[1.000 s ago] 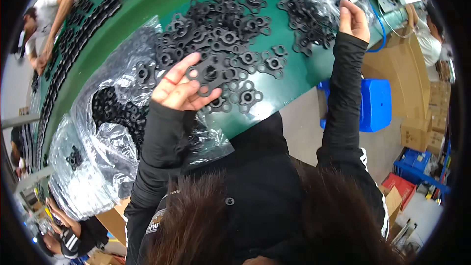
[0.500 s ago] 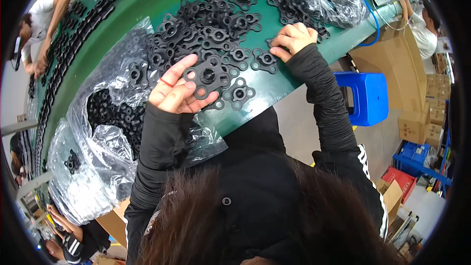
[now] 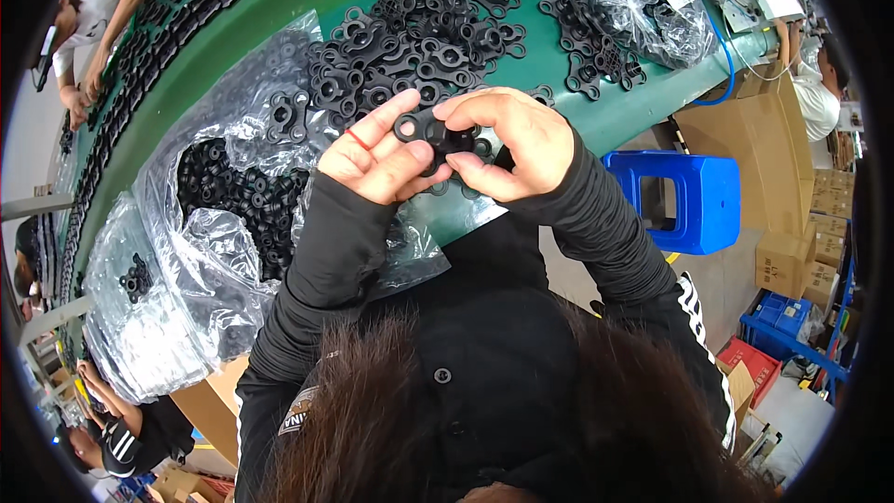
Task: The person assembles plastic components by pressing small round plastic inserts into the holes of flat plastic brackets by hand.
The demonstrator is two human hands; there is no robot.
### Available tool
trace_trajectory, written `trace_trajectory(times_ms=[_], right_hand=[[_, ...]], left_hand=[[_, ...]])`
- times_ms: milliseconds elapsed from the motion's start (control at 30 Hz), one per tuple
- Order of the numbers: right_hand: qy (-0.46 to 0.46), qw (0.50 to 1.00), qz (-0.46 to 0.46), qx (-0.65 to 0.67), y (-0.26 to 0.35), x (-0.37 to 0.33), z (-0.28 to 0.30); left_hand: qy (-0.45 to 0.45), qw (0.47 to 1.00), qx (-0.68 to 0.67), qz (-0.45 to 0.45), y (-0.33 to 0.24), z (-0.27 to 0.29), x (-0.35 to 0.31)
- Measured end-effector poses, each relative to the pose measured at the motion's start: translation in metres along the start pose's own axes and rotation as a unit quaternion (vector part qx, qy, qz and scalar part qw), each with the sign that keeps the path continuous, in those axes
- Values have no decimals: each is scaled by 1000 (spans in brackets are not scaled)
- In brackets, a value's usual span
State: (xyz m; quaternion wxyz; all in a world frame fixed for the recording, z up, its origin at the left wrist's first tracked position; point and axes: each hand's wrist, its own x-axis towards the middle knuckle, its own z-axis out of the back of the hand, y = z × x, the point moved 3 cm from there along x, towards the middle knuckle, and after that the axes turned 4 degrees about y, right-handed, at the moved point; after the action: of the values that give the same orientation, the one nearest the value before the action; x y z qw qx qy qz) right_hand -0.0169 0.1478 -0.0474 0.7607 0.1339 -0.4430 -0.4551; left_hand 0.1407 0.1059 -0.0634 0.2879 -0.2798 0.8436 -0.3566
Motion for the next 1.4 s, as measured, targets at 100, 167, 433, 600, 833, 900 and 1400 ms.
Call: trace_trajectory(times_ms=[100, 167, 433, 600, 833, 900, 1400], right_hand=[[13, 999, 42, -30, 7, 5, -1], [16, 997, 56, -42, 11, 6, -1], [-88, 901, -265, 333, -10, -13, 1], [-70, 846, -278, 450, -21, -20, -2], [-74, 865, -268, 418, -46, -5, 11], [-69, 879, -258, 395, -70, 11, 24], [-2, 888, -99, -448, -162, 84, 94]], left_hand=[[-17, 997, 62, -43, 4, -7, -2], [-21, 995, 83, -57, 4, -9, -2], [-13, 984, 119, -135, 5, -16, 3], [19, 970, 182, -161, 5, -22, 7], [33, 967, 204, -146, -8, -26, 42], [32, 965, 214, -147, -18, -19, 59], [-71, 887, 395, -230, -53, -20, 70]])
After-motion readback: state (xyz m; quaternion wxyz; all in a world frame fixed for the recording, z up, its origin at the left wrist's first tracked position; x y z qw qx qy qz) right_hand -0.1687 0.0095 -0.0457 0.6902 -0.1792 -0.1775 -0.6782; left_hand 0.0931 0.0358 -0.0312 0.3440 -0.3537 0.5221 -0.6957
